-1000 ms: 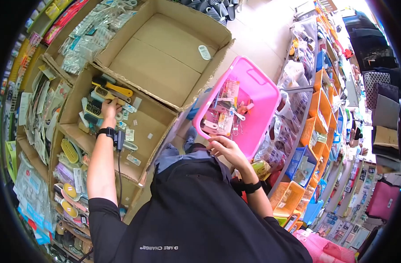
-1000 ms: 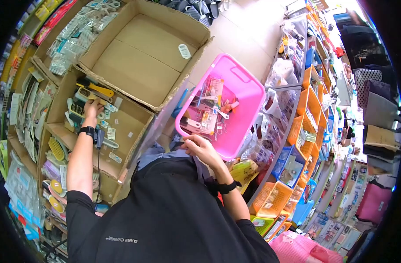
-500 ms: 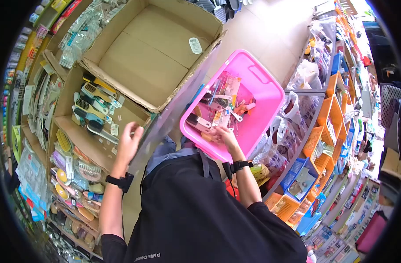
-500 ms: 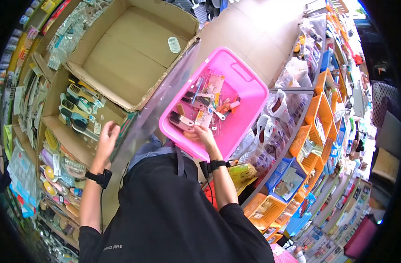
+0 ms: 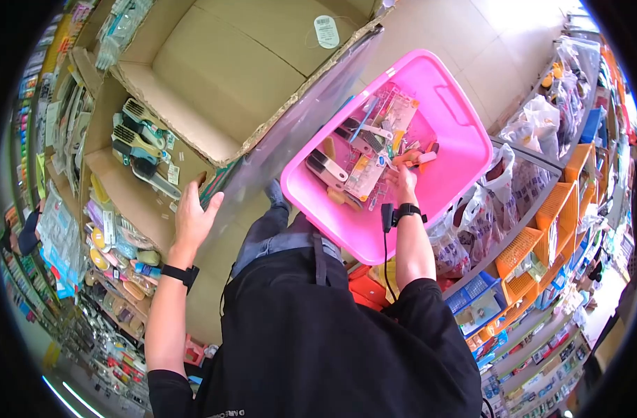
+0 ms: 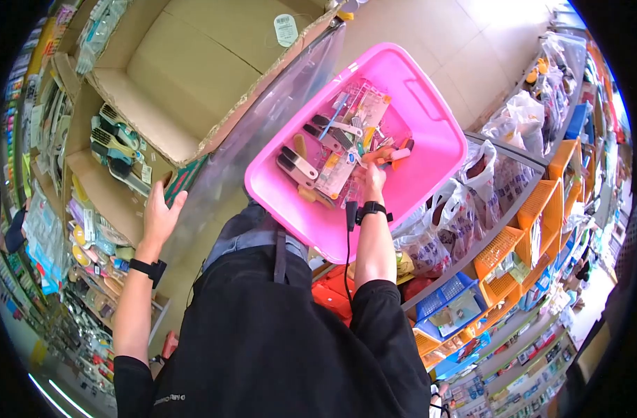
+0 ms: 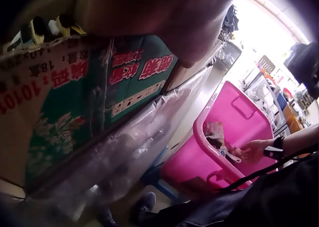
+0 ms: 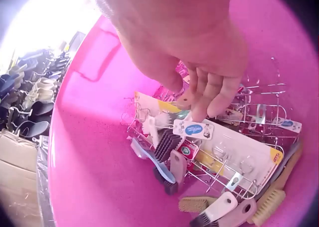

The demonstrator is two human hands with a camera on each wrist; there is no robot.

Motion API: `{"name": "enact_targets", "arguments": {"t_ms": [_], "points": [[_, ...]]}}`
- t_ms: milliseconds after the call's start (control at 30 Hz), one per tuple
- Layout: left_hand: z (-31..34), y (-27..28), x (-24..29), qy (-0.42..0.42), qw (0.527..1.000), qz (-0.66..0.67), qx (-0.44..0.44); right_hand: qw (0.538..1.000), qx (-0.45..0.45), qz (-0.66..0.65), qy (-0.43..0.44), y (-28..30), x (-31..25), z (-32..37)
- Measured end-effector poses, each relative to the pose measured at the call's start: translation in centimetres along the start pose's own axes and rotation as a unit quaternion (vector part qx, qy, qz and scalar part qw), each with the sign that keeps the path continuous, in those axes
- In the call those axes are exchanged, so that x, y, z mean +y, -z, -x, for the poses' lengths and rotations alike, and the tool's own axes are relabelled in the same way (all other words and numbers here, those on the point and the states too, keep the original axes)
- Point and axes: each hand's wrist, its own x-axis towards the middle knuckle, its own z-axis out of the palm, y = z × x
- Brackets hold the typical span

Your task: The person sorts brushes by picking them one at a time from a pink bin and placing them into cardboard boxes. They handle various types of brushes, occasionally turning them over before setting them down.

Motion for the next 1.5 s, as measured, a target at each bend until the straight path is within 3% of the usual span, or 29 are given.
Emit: {"name": "enact_targets", "arguments": {"t_ms": [100, 333, 467, 567, 667, 833, 933, 1067, 1233, 1400, 1467, 1500], "points": [[0.0, 0.2, 0.5, 0.017, 1.000, -0.001, -0.006, 0.996, -0.011, 0.087, -0.012, -0.8, -1.3, -1.4], [-0.1, 0.1, 0.4, 0.021, 1.000, 0.010, -0.008, 0.992, -0.013, 0.100, -0.072, -1.9, -1.9, -3.1], [-0.1, 0.3, 0.7, 0.018, 1.000, 0.014, -0.008, 0.994, -0.040, 0.043, -0.091, -0.9, -1.4, -4.1], [-0.2, 0.3, 0.5, 0.013, 1.000, 0.016, -0.006, 0.996, -0.033, -0.021, -0.079, -0.3, -2.2, -2.0], [0.0, 0.3, 0.7, 0.017, 1.000, 0.019, -0.010, 0.991, -0.089, -0.086, -0.059, 1.2, -1.2, -1.1], [0.1, 0.5, 0.4, -0.017, 1.000, 0.014, 0.002, 0.986, -0.123, -0.113, -0.027, 1.9, -0.2, 3.0], [0.2, 0.5, 0.2, -0.028, 0.999, 0.020, 0.004, 0.974, -0.169, -0.138, 0.063, 1.2, -1.3, 8.4], [0.3, 0.1, -0.8, -0.037, 0.999, 0.021, 0.004, 0.966, -0.153, -0.124, 0.167, -1.0, -2.7, 15.6], [0.1, 0.8, -1.6, -0.065, 0.995, 0.071, -0.033, 0.946, -0.153, -0.024, 0.283, -5.8, -5.2, 27.2], [0.2, 3.8, 0.1, -0.211, 0.964, 0.145, 0.072, 0.910, -0.218, 0.035, 0.352, -13.2, -4.7, 36.6], [0.0, 4.1, 0.3, -0.161, 0.921, 0.351, -0.048, 0.890, -0.239, 0.102, 0.375, -16.4, -3.5, 39.0], [0.0, 4.4, 0.5, -0.105, 0.860, 0.479, -0.141, 0.866, -0.223, 0.150, 0.421, -18.0, -2.4, 39.8]]}}
